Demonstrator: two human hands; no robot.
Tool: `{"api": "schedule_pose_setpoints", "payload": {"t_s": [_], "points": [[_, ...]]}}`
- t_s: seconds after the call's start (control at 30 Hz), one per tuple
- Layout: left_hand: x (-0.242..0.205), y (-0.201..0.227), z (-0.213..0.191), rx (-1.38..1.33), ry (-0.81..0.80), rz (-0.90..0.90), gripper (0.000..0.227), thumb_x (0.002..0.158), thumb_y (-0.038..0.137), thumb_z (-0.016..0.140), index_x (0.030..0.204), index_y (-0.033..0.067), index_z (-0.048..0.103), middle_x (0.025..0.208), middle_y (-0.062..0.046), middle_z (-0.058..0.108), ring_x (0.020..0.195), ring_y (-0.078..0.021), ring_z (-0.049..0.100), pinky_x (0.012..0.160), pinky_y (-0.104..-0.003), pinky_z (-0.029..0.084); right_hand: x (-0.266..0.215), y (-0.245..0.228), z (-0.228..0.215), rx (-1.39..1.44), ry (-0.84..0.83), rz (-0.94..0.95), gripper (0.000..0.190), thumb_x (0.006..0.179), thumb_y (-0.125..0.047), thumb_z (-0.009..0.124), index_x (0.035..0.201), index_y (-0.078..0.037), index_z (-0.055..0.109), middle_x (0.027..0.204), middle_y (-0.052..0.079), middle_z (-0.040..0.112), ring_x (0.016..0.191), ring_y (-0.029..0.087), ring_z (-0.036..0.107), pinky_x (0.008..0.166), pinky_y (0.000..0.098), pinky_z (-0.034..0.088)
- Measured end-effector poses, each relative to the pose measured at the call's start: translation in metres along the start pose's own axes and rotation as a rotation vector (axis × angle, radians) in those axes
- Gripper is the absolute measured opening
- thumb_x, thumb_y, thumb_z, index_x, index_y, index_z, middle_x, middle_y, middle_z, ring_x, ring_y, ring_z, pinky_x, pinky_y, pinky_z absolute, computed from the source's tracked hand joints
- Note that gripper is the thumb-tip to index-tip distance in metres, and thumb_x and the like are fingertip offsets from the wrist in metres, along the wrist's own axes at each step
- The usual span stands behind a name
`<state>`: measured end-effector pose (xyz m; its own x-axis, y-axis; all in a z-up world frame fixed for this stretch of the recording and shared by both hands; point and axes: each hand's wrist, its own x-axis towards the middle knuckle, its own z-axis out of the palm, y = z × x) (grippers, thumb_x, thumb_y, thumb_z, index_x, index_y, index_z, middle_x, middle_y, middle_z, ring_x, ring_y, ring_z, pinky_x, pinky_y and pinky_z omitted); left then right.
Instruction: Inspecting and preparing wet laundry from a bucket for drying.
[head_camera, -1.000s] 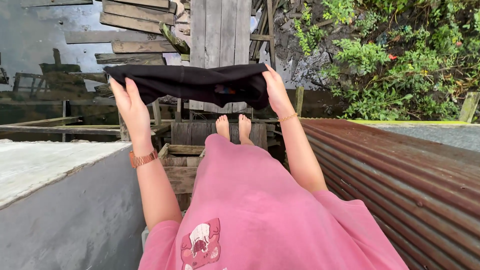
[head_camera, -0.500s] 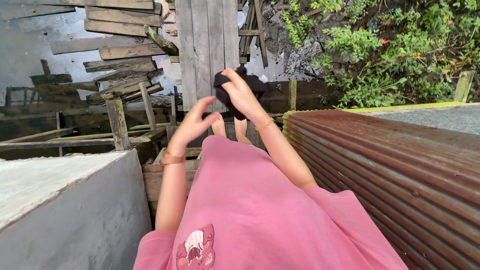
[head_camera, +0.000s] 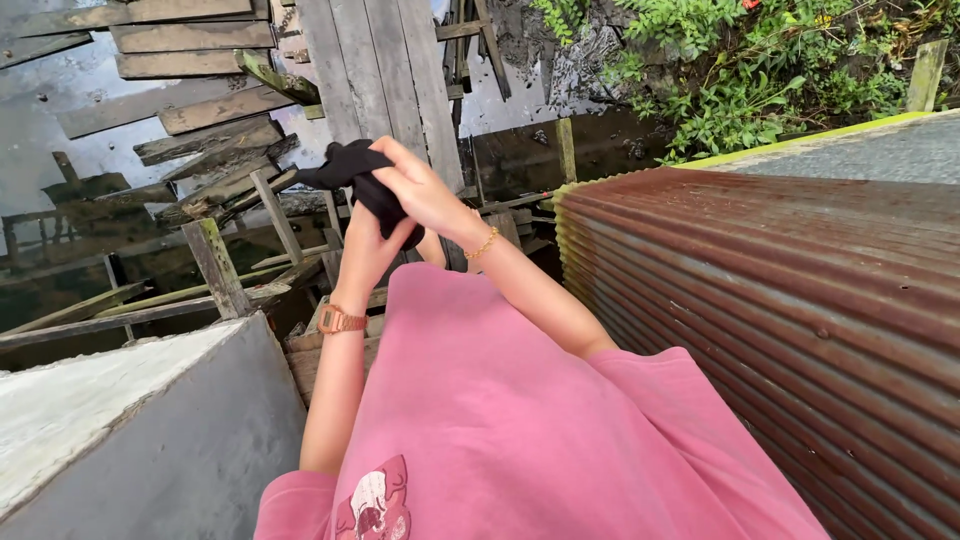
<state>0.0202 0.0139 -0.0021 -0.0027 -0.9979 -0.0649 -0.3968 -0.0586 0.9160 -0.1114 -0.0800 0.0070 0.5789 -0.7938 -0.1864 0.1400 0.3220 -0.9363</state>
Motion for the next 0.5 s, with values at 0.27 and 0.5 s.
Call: {"api": "schedule_pose_setpoints", "payload": {"t_s": [0.27, 0.5], "points": [[-0.008, 0.002, -0.008, -0.032, 0.093, -0.109, 0.050, 0.101, 0.014, 0.065, 0.144, -0.0031, 0.045, 0.133, -0.020, 0.062, 0.118, -0.0333, 0.066, 0.096, -0.038, 0.052, 0.009, -0.005, 0.007, -0.070, -0.078, 0.018, 0.020, 0.105, -0.014, 0.053, 0.121, -0.002, 0.057, 0.112, 0.003, 0.062, 0.109, 0.010, 0.055, 0.101, 0.0277, 0.046], [-0.003, -0.027, 0.007, -0.208, 0.113, -0.107, 0.037, 0.107, 0.018, 0.056, 0.137, -0.0051, 0.056, 0.129, -0.016, 0.066, 0.118, -0.0247, 0.064, 0.098, -0.034, 0.050, 0.016, 0.012, -0.010, -0.086, -0.084, 0.040, 0.038, 0.106, -0.021, 0.061, 0.137, -0.001, 0.054, 0.124, 0.008, 0.066, 0.117, 0.015, 0.061, 0.103, 0.0308, 0.049]]}}
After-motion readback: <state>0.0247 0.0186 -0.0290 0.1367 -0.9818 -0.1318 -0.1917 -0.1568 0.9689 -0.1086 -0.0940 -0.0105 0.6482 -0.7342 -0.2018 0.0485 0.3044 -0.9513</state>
